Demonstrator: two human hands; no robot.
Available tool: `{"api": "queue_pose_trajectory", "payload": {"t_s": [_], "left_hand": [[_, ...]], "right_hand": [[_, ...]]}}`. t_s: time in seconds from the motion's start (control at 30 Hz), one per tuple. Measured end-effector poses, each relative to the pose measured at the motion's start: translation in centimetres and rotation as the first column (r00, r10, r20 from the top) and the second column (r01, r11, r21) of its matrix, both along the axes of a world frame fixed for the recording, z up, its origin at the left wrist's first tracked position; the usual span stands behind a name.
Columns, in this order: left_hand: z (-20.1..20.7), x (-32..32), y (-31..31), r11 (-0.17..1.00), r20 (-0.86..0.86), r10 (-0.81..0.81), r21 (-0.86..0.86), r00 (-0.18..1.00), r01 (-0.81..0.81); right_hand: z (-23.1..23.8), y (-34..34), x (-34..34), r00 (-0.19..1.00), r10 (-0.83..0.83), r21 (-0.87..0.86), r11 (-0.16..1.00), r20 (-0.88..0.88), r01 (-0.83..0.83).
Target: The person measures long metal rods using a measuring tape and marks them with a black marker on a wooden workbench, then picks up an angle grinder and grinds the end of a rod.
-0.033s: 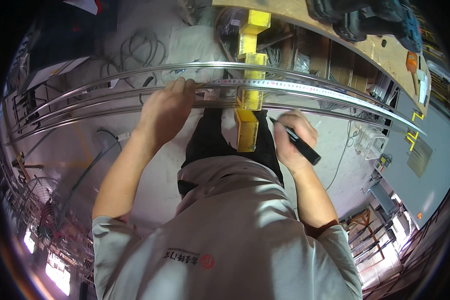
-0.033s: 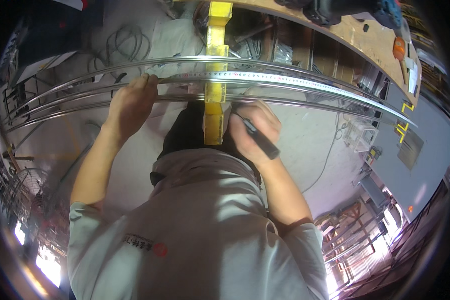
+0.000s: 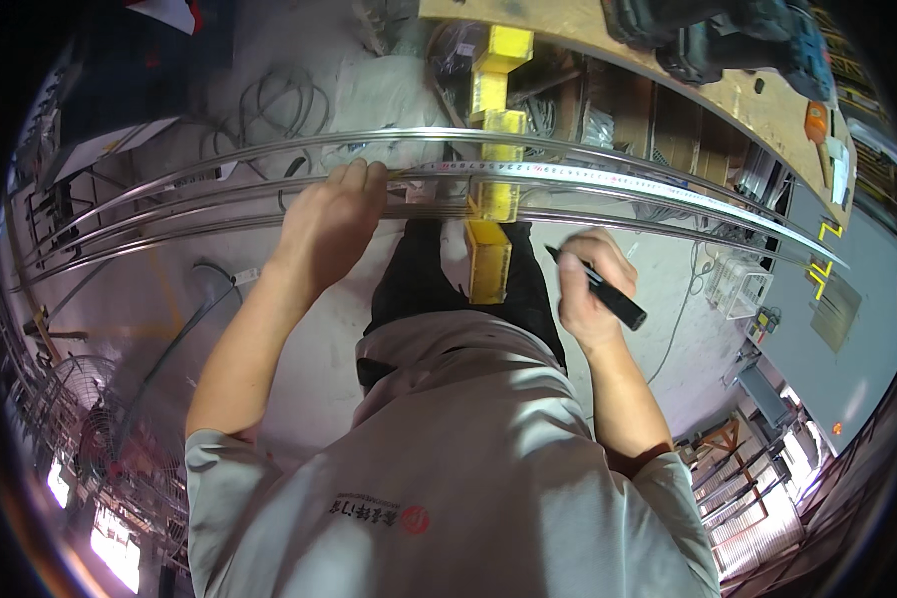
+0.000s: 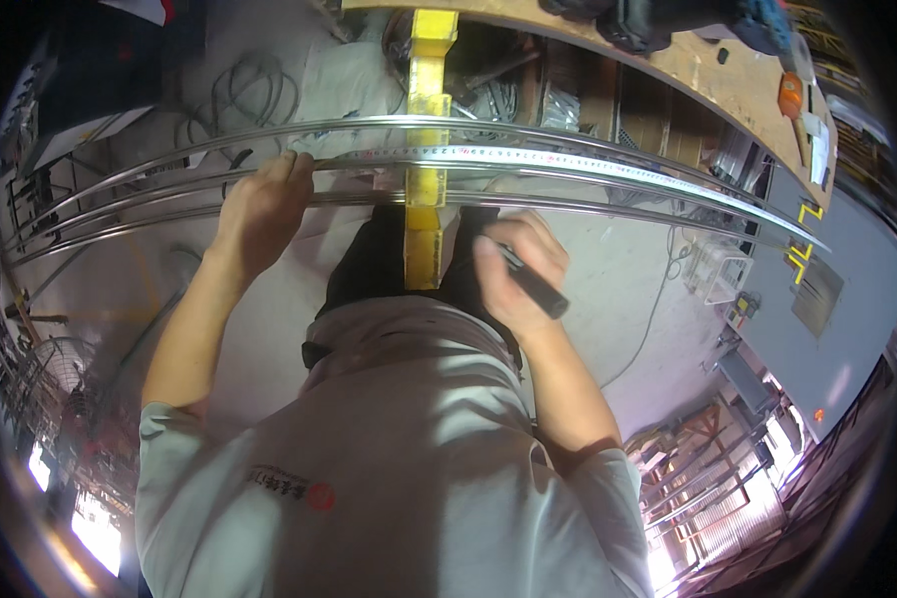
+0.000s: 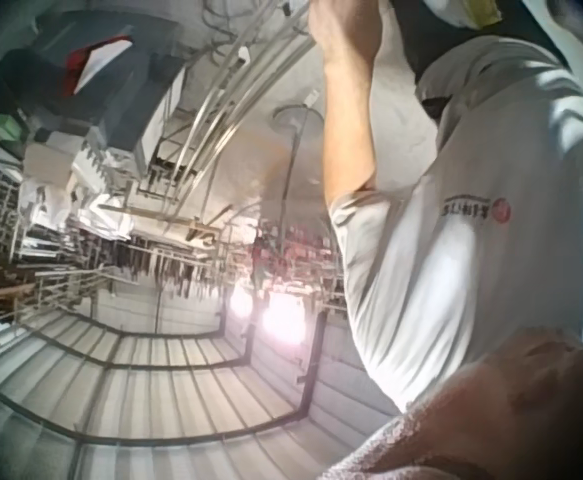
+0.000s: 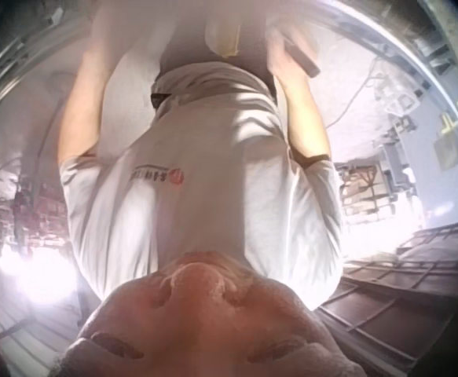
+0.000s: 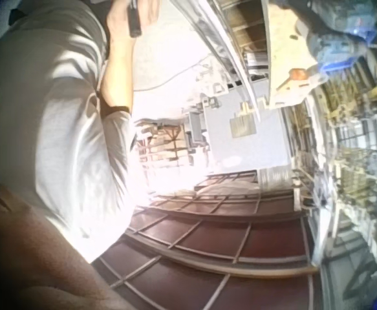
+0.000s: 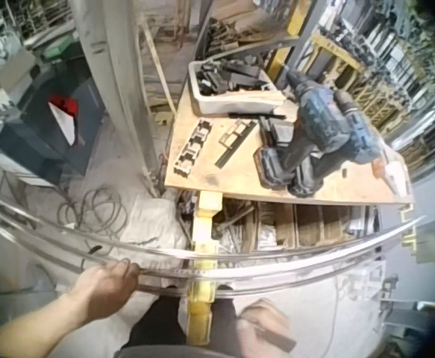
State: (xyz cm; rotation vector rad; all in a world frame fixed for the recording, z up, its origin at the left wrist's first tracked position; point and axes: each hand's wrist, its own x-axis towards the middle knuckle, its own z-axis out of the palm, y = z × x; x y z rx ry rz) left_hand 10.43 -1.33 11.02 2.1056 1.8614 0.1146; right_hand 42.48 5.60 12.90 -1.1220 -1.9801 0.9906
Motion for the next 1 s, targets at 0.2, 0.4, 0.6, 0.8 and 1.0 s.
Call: {"api": "queue_pose_trajectory", "payload": {"t_s": [0.2, 0.4, 0.6, 0.8, 1.0], "left_hand": [[5.3, 1.1, 1.4, 0.993, 0.234, 0.08, -0.099, 0.969, -0.059], [13.4, 6.5, 2.8, 0.604, 0.565, 0.546, -0.777, 0.618, 0.177], [11.6, 24.0, 8.0, 0.612, 0.464, 0.478, -0.785, 0.746, 0.096], [11.2, 36.9, 10.9, 0.61, 0.46, 0.537, -0.791, 0.707, 0.052], [10.8, 43.1, 12.1, 0.561, 0.455, 0.597, -0.826, 0.661, 0.061]], "right_hand": [[-0.2, -0.8, 13.4, 0.765, -0.644, -0.427, 0.69, 0.006, 0.585], [0.3, 3.6, 28.5, 0.256, -0.947, -0.632, 0.321, -0.195, 0.705], [-7.5, 7.0, 48.0, 0.037, -0.853, -0.817, 0.51, -0.521, 0.27], [-4.7, 12.5, 52.6, -0.104, -0.941, -0.93, 0.295, -0.323, 0.221], [-0.6, 17.6, 59.7, -0.231, -0.787, -0.819, 0.562, -0.572, 0.113]]}}
